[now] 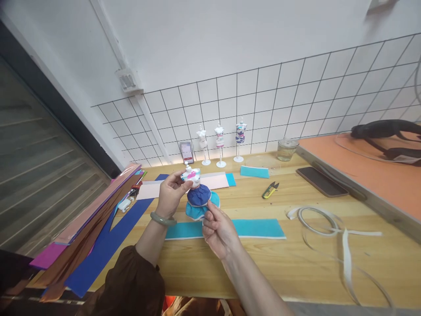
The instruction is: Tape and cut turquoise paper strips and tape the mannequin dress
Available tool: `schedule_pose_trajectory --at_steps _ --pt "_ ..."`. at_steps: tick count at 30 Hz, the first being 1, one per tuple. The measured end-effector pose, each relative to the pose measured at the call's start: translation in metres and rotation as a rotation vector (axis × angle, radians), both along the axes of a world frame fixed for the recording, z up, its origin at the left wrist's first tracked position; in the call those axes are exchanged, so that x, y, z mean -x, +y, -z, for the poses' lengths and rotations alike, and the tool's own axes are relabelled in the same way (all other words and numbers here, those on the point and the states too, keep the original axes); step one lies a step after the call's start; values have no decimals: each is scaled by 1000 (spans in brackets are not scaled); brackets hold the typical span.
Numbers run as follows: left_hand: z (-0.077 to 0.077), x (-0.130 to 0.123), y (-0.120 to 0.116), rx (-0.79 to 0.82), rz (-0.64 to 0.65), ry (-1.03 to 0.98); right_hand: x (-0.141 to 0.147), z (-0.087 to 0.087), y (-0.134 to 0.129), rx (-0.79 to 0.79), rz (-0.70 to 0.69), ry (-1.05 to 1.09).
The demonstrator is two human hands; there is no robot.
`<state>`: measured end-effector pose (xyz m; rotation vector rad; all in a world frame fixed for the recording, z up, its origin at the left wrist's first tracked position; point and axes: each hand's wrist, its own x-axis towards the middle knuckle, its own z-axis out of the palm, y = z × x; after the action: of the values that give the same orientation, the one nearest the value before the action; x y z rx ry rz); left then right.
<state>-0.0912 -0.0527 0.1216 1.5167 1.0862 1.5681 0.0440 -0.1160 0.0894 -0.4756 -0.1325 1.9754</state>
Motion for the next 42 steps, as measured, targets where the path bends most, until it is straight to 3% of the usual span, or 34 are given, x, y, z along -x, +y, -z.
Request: schedule_pose_trajectory --at_steps 13,18,26,32,38,42 --pt "-1 9 -1 20 106 -40 2 0 -8 57 27 43" --pt "-6 18 9 -18 66 -50 -2 12 -16 48 73 -76" --pt "0 23 30 -33 52 30 -35 60 -9 -73 267 -475" --pt "9 13 46 -43 15 22 -56 86 -4 -263 442 -989" --pt "13 15 58 -59 71 -21 -55 102 -7 -398 344 -1282" --pt "15 19 62 -55 31 -84 -56 114 -7 -498 247 -1401"
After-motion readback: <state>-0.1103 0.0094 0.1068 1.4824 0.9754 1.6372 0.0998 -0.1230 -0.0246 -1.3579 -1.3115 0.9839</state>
